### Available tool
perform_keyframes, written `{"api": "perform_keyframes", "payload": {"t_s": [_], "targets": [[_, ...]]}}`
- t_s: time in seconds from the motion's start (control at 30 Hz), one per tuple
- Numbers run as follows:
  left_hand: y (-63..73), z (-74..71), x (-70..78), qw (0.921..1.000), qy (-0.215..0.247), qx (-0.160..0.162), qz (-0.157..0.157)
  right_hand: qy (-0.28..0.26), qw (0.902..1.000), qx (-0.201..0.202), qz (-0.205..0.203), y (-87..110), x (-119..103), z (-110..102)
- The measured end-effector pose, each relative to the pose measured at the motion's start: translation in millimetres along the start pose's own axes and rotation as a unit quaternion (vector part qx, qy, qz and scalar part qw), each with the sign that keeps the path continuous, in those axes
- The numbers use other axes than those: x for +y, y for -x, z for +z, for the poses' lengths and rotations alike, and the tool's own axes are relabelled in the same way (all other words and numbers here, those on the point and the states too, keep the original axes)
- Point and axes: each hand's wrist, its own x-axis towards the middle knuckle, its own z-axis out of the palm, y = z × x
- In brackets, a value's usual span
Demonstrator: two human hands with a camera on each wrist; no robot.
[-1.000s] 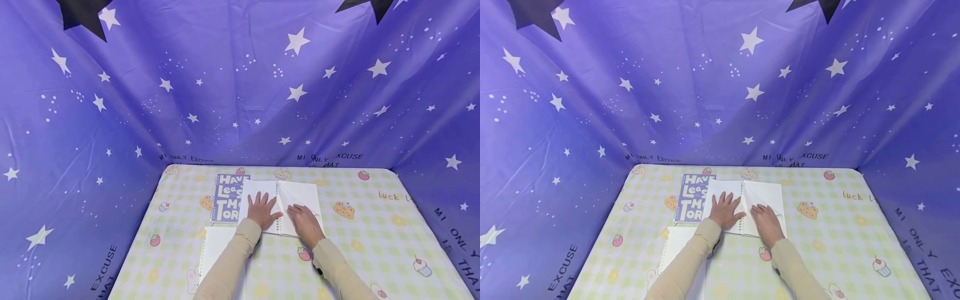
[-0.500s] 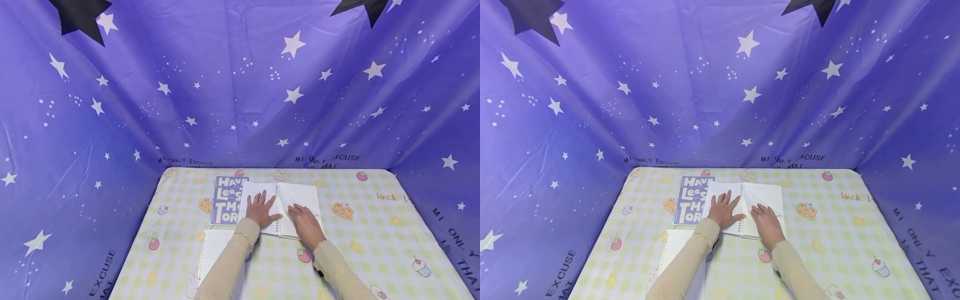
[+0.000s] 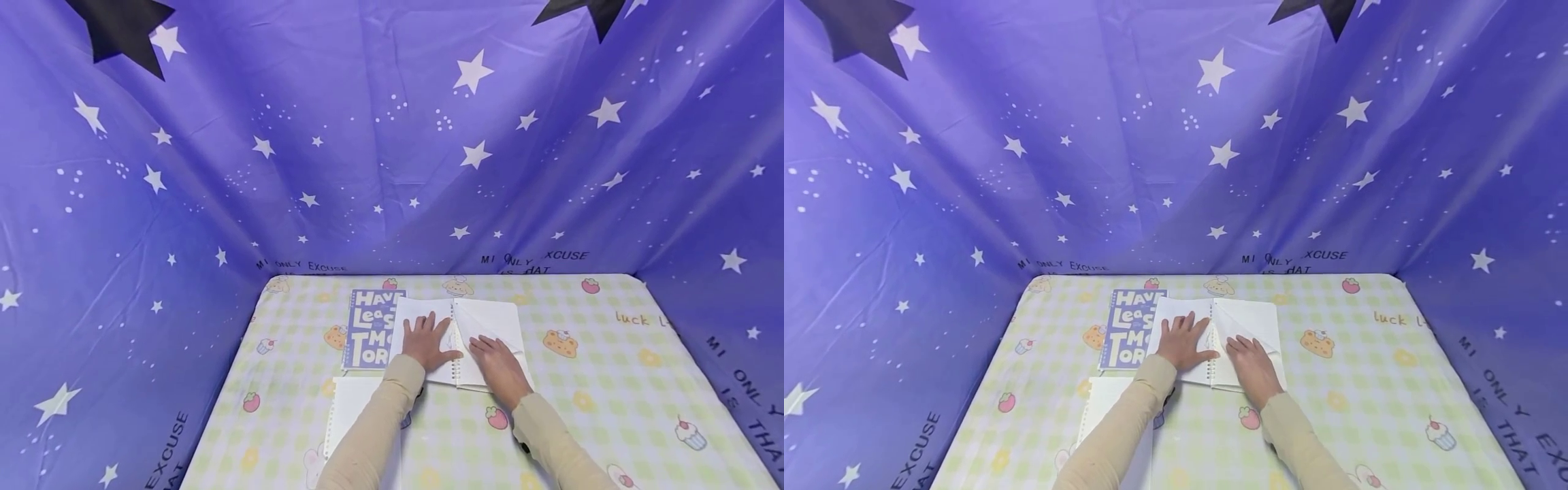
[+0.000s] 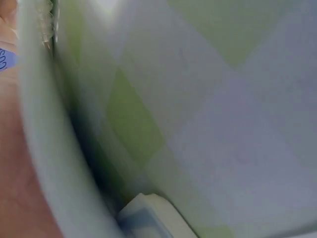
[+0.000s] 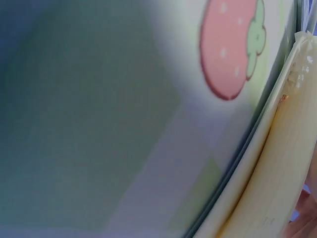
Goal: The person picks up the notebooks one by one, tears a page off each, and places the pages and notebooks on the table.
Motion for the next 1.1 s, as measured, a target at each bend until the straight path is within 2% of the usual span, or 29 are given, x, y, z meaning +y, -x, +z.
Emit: {"api": "perform_keyframes", "payload": {"t_s": [0.13,0.23,0.37,0.6,0.67,0.8,0.93,1.1], "targets": [[-1.0,-1.7,0.3,0.9998,-0.020,0.005,0.004,-0.002,1.0000,0.000,0.002,0.4,0.8,-0.4],[-1.5,-8.5,1.0,0.9996,-0.028,0.003,0.005,-0.009,0.9999,0.001,0.004,0.3,1.2,-2.3],[-2.9,-17.5,3.1,0.9995,-0.030,-0.006,0.003,-0.018,0.9998,0.004,0.007,-0.1,1.8,-4.2],[-8.0,-20.4,6.4,0.9988,-0.020,-0.043,-0.013,-0.043,0.9986,0.029,0.006,0.8,1.6,-3.6],[-9.9,-22.9,6.9,0.9986,-0.025,-0.045,-0.017,-0.051,0.9982,0.032,0.005,2.2,0.9,-3.7],[-11.6,-26.2,6.4,0.9980,-0.033,-0.051,-0.016,-0.081,0.9958,0.033,0.027,6.9,-1.5,-4.3],[-10.7,-23.1,3.3,0.9980,-0.034,-0.052,-0.014,-0.120,0.9897,0.052,0.058,11.0,-4.3,-6.9],[-11.3,-13.3,1.5,0.9981,-0.036,-0.047,-0.014,-0.147,0.9837,0.072,0.075,17.0,-6.0,-12.4]]}}
